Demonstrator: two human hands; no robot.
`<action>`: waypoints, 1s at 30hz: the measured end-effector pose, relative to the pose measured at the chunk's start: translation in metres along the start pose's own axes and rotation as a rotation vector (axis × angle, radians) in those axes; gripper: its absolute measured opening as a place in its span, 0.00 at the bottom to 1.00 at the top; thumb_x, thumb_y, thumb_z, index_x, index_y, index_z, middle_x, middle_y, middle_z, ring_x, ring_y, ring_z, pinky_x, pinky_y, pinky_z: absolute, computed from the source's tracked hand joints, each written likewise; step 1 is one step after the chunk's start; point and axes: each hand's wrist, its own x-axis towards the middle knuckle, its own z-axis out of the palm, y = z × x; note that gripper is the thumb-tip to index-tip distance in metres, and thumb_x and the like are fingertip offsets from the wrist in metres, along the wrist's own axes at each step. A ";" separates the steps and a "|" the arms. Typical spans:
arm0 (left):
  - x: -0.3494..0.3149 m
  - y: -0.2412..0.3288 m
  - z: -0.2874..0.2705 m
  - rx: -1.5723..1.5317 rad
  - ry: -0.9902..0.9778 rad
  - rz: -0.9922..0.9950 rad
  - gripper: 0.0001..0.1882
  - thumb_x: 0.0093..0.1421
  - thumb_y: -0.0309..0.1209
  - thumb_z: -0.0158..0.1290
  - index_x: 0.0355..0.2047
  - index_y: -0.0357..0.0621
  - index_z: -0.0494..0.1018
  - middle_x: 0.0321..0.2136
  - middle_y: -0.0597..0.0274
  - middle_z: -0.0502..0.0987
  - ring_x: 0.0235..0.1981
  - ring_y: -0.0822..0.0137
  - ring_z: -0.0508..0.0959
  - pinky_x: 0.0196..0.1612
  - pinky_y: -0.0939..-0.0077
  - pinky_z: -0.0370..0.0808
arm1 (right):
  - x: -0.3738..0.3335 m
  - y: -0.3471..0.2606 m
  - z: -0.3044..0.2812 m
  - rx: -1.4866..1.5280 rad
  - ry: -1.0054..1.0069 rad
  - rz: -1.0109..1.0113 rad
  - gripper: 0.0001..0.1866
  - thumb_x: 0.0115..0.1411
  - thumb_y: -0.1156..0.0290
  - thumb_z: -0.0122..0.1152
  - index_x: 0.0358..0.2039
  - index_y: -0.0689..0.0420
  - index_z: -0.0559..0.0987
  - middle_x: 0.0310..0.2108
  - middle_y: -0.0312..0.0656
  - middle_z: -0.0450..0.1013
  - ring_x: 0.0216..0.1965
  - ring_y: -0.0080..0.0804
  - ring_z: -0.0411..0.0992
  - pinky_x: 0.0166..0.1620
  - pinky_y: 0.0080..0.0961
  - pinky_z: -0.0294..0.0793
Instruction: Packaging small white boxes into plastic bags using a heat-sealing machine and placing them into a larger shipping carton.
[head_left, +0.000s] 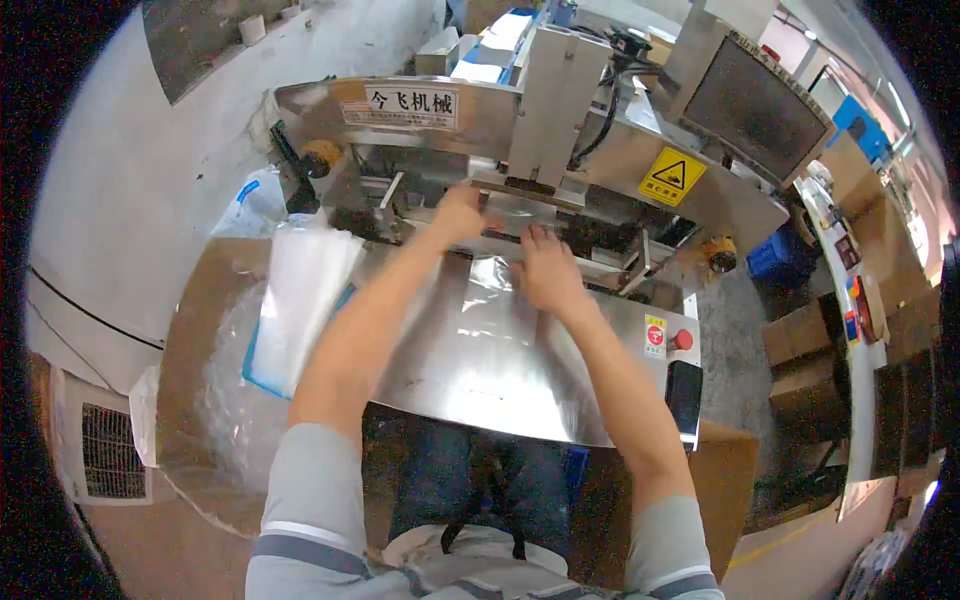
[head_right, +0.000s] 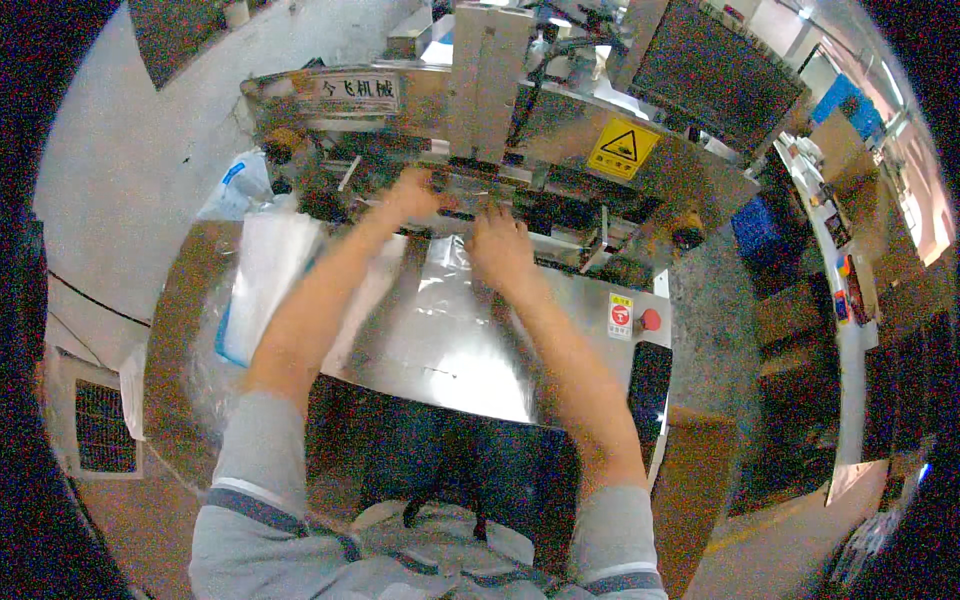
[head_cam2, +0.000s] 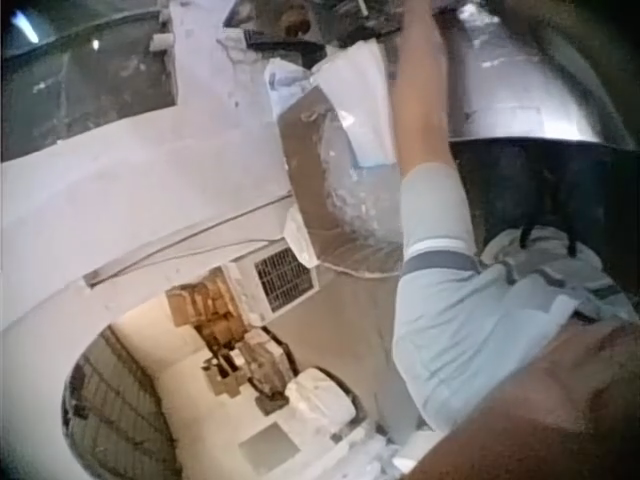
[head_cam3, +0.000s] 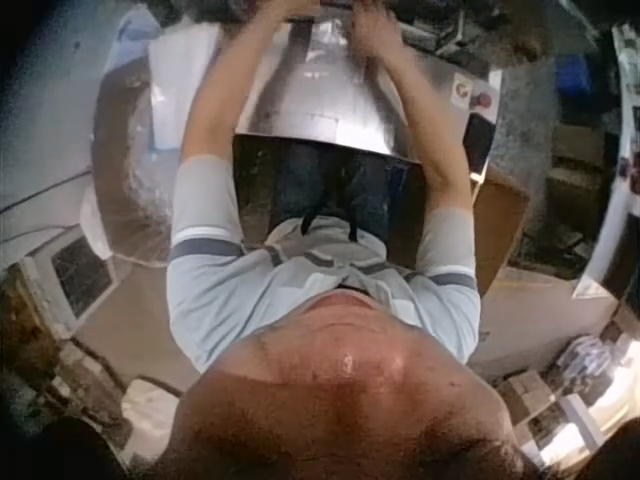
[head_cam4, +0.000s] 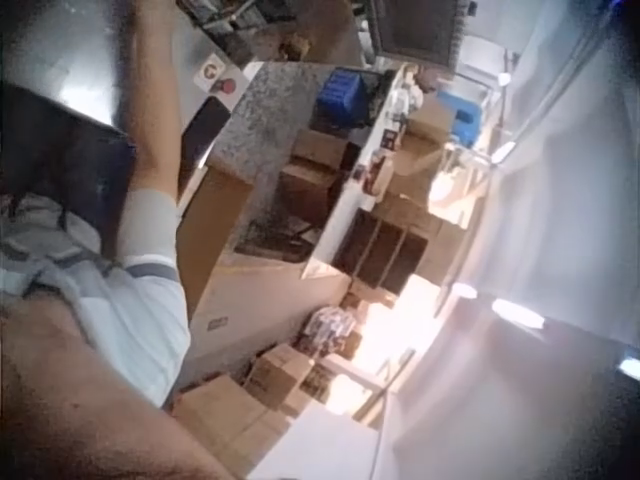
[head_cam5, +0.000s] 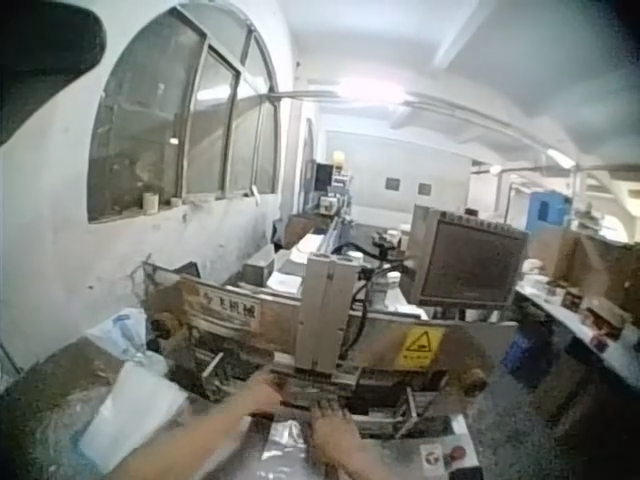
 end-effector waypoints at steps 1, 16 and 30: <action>-0.014 0.030 0.002 0.204 0.173 -0.051 0.09 0.52 0.29 0.59 0.34 0.39 0.77 0.31 0.48 0.80 0.33 0.47 0.79 0.40 0.57 0.76 | -0.007 0.004 0.002 -0.009 0.039 0.027 0.31 0.59 0.62 0.61 0.58 0.64 0.67 0.61 0.59 0.64 0.63 0.56 0.62 0.61 0.48 0.65; -0.239 0.140 0.013 0.268 0.076 -0.026 0.37 0.62 0.51 0.53 0.59 0.32 0.64 0.60 0.34 0.64 0.64 0.38 0.61 0.66 0.40 0.53 | 0.006 -0.007 -0.013 -0.016 -0.035 0.019 0.35 0.60 0.56 0.60 0.64 0.59 0.63 0.65 0.51 0.60 0.67 0.52 0.57 0.61 0.58 0.64; -0.242 0.146 0.007 0.348 0.086 -0.094 0.38 0.62 0.51 0.53 0.61 0.32 0.63 0.61 0.39 0.63 0.66 0.38 0.57 0.65 0.32 0.49 | 0.022 -0.008 -0.047 0.032 -0.009 0.053 0.25 0.64 0.59 0.53 0.58 0.59 0.69 0.49 0.58 0.75 0.51 0.56 0.73 0.55 0.49 0.70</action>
